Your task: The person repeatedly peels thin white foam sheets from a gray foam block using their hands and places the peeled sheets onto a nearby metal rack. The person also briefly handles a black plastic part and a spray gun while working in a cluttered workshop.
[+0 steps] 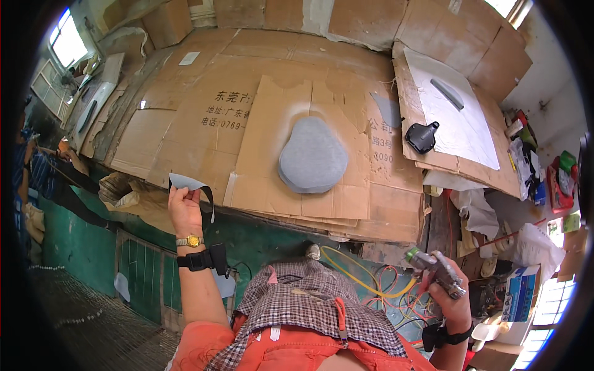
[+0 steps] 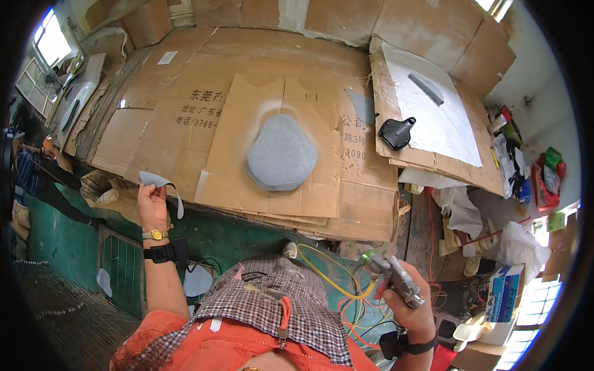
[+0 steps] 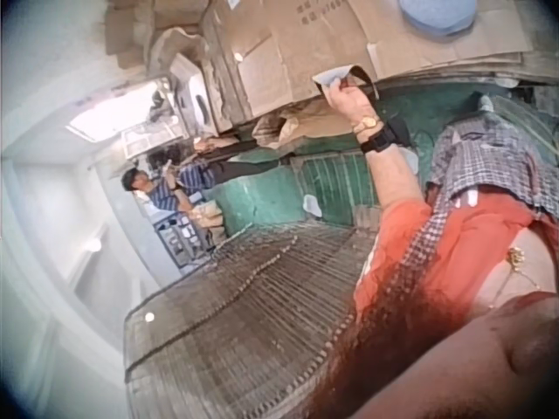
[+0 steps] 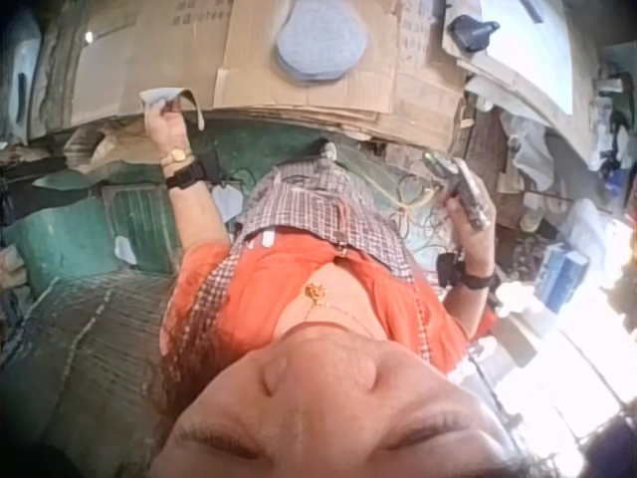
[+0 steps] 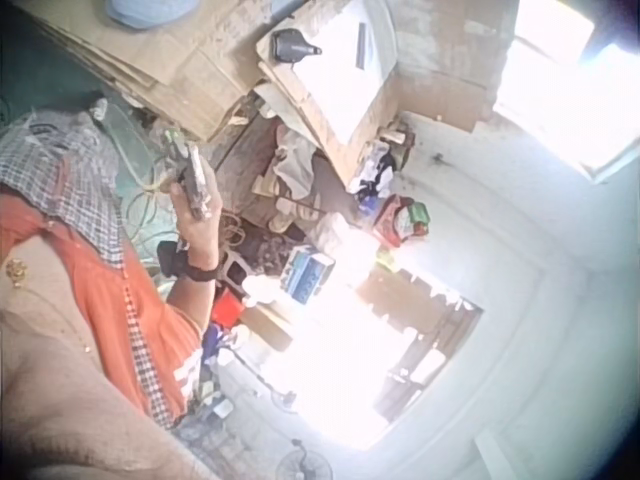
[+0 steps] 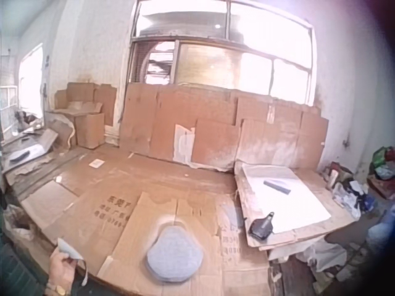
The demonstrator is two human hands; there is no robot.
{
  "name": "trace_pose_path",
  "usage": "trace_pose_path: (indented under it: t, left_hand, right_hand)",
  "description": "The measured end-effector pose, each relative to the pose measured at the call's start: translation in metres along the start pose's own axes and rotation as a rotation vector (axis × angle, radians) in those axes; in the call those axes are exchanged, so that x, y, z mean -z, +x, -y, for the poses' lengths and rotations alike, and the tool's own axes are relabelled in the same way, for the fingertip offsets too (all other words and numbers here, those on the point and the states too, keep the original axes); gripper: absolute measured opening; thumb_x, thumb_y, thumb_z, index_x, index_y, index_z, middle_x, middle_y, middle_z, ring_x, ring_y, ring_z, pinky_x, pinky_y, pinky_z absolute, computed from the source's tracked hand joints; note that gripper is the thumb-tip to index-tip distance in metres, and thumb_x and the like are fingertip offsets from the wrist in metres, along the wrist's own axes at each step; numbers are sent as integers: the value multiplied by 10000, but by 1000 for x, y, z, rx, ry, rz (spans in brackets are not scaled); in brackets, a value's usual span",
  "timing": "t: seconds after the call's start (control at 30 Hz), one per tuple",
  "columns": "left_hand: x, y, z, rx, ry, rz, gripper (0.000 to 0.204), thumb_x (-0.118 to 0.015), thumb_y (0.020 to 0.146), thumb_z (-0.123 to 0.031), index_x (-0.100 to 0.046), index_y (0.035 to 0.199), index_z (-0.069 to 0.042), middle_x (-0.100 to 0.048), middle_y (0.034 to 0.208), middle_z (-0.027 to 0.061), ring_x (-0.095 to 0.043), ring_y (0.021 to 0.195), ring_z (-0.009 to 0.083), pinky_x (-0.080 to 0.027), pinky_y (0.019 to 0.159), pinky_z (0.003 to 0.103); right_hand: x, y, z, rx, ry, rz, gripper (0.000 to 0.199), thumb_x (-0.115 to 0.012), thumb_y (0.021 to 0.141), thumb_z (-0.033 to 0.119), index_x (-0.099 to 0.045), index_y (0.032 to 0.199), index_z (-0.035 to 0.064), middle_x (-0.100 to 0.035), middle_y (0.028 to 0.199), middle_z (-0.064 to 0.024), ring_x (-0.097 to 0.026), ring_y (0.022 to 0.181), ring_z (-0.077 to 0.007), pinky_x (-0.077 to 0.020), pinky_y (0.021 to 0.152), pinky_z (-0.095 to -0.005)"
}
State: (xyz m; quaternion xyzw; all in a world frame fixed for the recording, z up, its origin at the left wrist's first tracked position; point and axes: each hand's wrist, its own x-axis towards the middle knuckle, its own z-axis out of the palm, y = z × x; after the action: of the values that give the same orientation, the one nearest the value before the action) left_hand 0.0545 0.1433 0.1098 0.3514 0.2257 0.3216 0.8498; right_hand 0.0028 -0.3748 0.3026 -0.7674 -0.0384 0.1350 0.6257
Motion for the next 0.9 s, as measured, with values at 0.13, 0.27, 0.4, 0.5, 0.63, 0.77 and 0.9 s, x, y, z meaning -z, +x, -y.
trace_pose_path:
  t: [0.13,0.27,0.4,0.5,0.63,0.77,0.9]
  left_hand:
    - [-7,0,4,13,-22,13,307,-453,795,48,-516,1094,9,-588,1002,90,-597,885,199,-523,797,327]
    - [-4,0,2,6,-38,34,319,-440,794,49,-499,1106,16,-583,1013,104,-597,901,213,-530,809,341]
    - [-6,-3,2,3,-39,53,329,-440,794,48,-485,1118,10,-578,1029,105,-595,910,210,-529,803,341]
    - [0,-4,2,9,-23,60,336,-442,793,45,-479,1125,6,-575,1037,103,-592,918,209,-524,808,338]
    - [2,-6,4,15,-27,46,359,-445,790,42,-471,1145,-1,-575,1038,99,-596,926,211,-523,814,335]
    - [3,-7,2,23,-33,105,394,-447,787,41,-461,1178,-5,-577,1047,97,-601,939,213,-522,825,340]
    - [3,-12,4,28,-21,77,416,-443,787,38,-454,1201,-3,-578,1064,95,-600,947,211,-519,832,340]
  right_hand:
    - [-25,12,3,41,47,-25,568,-654,831,182,-406,1294,-34,-612,862,-102,-593,748,-160,-476,707,-295]
    - [-31,29,3,113,17,-173,583,-667,831,241,-413,1280,-31,-600,816,-78,-586,733,-142,-477,698,-279]
    - [-13,17,3,69,-19,-157,613,-686,820,276,-415,1268,-42,-598,808,-73,-585,727,-135,-479,691,-272]
    - [-11,14,6,85,-38,-118,643,-700,804,299,-416,1264,-47,-597,797,-75,-585,727,-144,-477,687,-280]
    - [-18,21,16,101,-35,-133,652,-705,797,307,-420,1267,-45,-599,801,-78,-578,735,-146,-473,687,-285]
    - [-7,9,8,33,-60,-27,607,-696,808,249,-427,1275,-32,-610,841,-81,-580,739,-134,-463,676,-266]
    - [-5,14,8,37,-42,-48,586,-698,804,220,-438,1265,-32,-609,858,-85,-580,761,-135,-459,679,-269]
